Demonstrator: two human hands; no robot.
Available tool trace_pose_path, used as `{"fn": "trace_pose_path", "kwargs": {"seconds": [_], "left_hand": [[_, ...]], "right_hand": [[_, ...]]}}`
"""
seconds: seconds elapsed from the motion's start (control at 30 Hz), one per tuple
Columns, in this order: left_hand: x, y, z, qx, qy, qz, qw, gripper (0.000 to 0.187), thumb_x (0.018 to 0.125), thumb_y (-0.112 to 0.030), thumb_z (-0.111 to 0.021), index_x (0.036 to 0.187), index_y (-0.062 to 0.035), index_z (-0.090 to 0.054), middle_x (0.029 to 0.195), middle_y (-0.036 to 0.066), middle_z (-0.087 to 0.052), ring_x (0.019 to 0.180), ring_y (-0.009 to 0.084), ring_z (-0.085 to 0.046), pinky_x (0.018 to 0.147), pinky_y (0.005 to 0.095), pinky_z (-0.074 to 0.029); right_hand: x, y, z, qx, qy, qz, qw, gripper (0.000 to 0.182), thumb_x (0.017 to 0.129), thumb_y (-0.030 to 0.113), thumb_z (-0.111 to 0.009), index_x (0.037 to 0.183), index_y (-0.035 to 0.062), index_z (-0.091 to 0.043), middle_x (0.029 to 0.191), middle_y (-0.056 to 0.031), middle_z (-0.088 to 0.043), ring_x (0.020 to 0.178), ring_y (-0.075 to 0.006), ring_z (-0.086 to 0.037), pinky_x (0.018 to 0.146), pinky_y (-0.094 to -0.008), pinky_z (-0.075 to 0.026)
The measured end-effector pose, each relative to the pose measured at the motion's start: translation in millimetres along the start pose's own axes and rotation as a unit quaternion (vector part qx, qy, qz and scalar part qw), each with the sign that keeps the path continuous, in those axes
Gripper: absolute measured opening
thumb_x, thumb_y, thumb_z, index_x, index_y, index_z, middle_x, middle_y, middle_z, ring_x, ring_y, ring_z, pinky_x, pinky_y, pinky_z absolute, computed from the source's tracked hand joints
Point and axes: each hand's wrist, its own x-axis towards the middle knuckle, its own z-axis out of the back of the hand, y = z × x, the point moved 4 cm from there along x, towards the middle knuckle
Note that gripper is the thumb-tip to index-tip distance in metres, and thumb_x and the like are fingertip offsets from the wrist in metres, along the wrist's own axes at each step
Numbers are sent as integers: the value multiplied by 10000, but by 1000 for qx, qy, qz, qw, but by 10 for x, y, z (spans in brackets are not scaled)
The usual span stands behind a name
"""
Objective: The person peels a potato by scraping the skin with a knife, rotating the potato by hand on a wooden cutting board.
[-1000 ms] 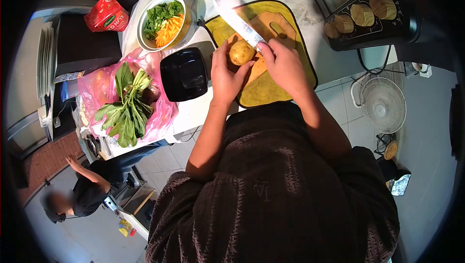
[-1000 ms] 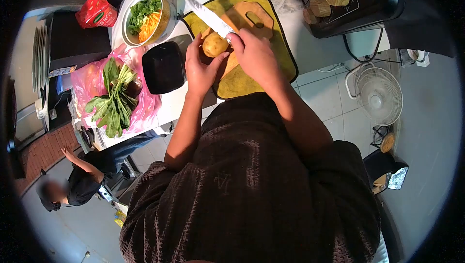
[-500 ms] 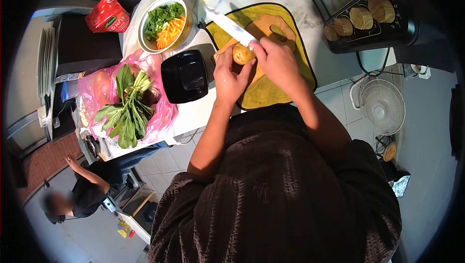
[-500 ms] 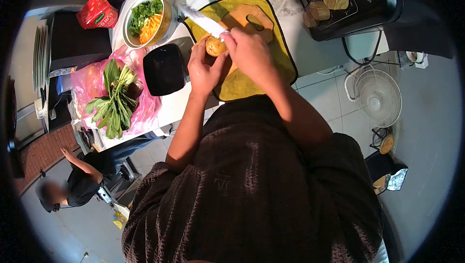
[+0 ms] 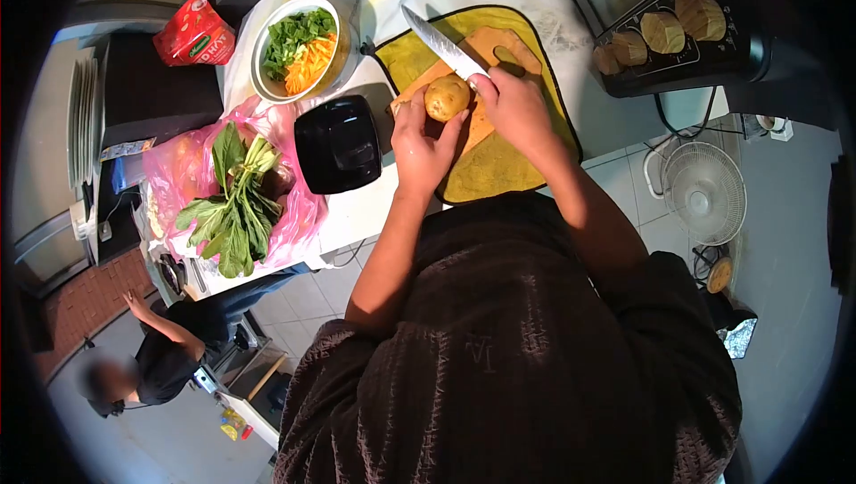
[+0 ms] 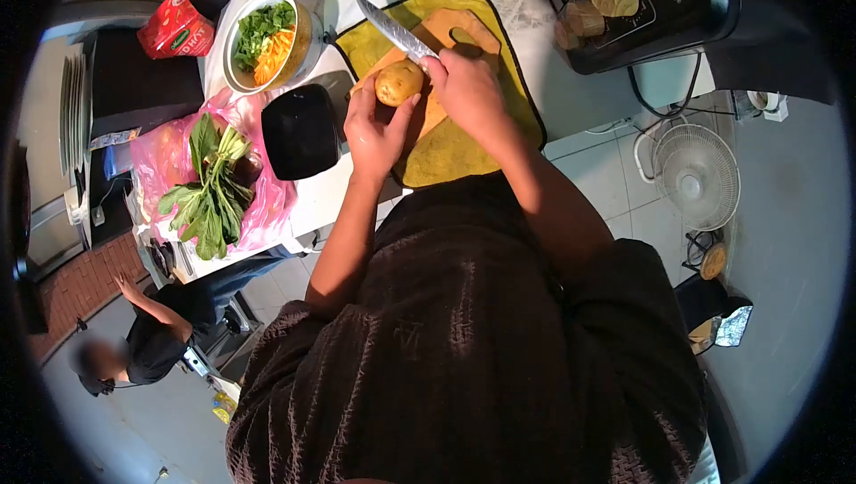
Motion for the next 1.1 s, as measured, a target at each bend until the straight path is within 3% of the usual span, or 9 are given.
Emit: {"fn": "trace_pose_path", "kwargs": {"seconds": [0.13,0.27,0.4,0.43,0.53,0.6,0.67,0.77,1.1], "left_hand": [[-13,-6,-10,12,-1,-13,1000,593,765,-191,-829,1251,42,-583,942,187,-628,819,305,-639,722,363,-523],[-38,43,-7,-13,24,43,999,588,771,-186,-824,1256,41,-583,987,191,-639,855,316,-646,751,366,-525],[-33,4,-25,-8,34,9,999,590,779,-172,-815,1275,38,-574,1033,197,-644,883,324,-647,779,369,-527],[-40,-17,-14,-7,38,10,999,594,783,-160,-808,1287,37,-565,1054,205,-645,915,333,-650,803,377,-528],[-69,15,-3,-27,48,53,997,599,786,-154,-803,1296,41,-557,1078,212,-641,941,353,-645,827,388,-523],[-51,-6,-13,-19,42,21,999,597,789,-148,-800,1301,39,-555,1087,216,-637,953,361,-641,837,392,-520],[-71,-27,-32,-10,36,-3,999,596,792,-143,-796,1305,38,-553,1097,221,-634,966,369,-638,846,395,-517],[-107,-54,-13,-7,21,-6,1000,582,799,-149,-809,1298,33,-572,1109,226,-645,993,344,-656,867,381,-521],[-161,-23,-55,-11,23,-13,1000,591,809,-107,-777,1325,48,-534,1164,245,-625,1014,398,-633,884,410,-514]], "right_hand": [[-96,168,-21,-6,-1,57,998,345,978,339,-562,841,26,-613,764,-214,-648,757,-448,-618,675,-523,-483],[10,52,2,-1,23,-19,1000,348,977,337,-558,842,22,-616,794,-219,-651,782,-442,-620,726,-515,-486],[-39,214,34,0,8,64,998,356,976,341,-555,844,18,-627,788,-223,-652,779,-442,-624,720,-504,-488],[-39,183,-4,14,8,61,998,368,983,345,-560,852,8,-629,753,-231,-634,723,-442,-610,659,-494,-469],[59,90,61,-27,33,2,999,374,983,348,-558,854,4,-627,766,-232,-638,742,-437,-615,672,-488,-472],[45,108,103,-22,39,-5,999,380,981,348,-561,852,-4,-624,766,-234,-638,743,-440,-616,669,-486,-473],[-15,204,104,8,21,78,997,382,982,344,-560,856,-10,-626,754,-237,-633,725,-446,-613,651,-489,-470],[-1,118,102,-17,42,17,999,378,984,340,-557,861,-10,-627,765,-239,-633,741,-445,-613,660,-489,-468],[62,13,93,-33,36,0,999,391,980,359,-557,858,-6,-627,795,-247,-631,783,-448,-609,686,-490,-465]]}}
